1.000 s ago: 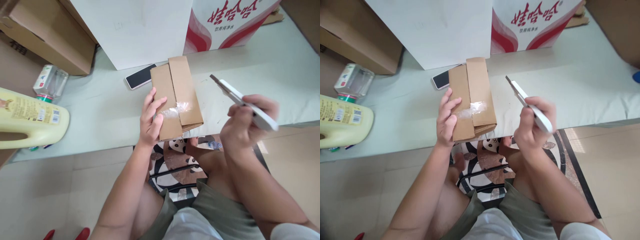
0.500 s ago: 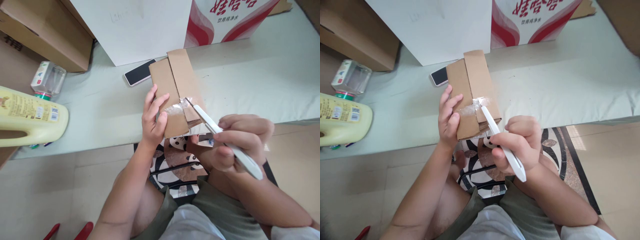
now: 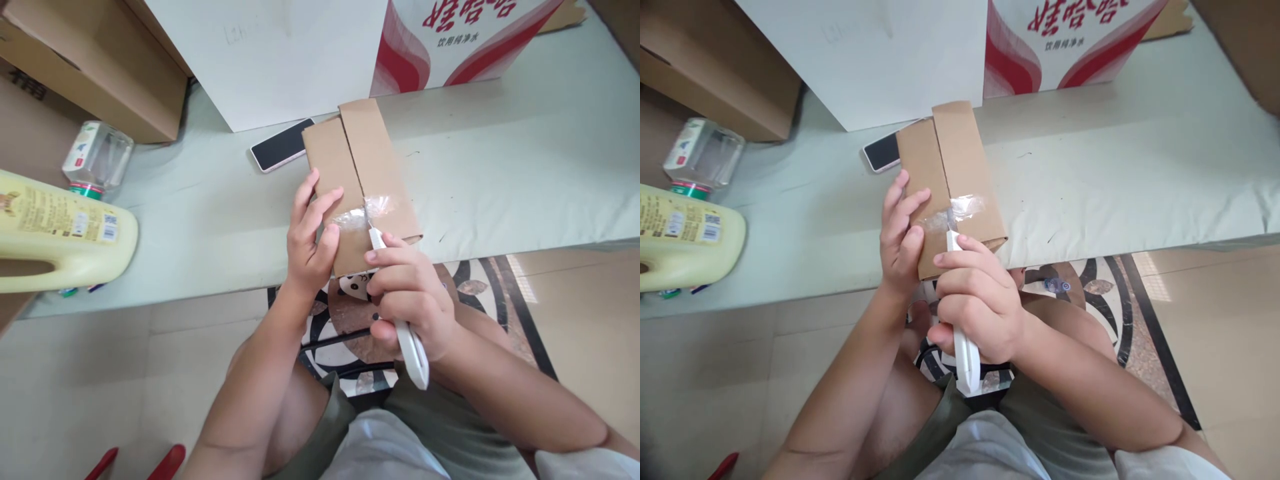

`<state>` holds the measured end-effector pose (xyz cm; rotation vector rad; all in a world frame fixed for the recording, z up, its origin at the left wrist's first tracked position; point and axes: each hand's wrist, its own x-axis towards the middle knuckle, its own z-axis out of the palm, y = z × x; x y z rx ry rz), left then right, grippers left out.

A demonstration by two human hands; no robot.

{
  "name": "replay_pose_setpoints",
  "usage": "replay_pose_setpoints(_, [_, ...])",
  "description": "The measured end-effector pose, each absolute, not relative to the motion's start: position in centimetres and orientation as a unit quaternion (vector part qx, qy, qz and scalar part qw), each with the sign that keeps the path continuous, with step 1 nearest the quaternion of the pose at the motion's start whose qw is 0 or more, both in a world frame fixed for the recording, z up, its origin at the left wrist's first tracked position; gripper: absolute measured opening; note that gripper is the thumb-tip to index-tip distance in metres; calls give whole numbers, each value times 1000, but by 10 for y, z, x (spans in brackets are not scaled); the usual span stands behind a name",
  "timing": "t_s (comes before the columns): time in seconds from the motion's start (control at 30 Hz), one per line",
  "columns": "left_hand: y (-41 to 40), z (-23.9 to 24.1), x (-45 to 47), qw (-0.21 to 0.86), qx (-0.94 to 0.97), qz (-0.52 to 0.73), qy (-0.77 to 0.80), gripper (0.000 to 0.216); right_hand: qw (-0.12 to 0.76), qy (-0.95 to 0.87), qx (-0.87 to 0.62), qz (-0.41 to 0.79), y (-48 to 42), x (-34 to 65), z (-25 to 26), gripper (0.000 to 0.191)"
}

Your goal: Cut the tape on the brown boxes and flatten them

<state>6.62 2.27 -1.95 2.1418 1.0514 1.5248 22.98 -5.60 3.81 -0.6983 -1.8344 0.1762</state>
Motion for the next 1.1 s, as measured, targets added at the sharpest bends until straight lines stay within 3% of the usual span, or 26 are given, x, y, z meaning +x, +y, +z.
replay_pose_setpoints(1.1, [22,-21,68,151,740,523,394,49,508,-775,-375,20,-53,214,41,11])
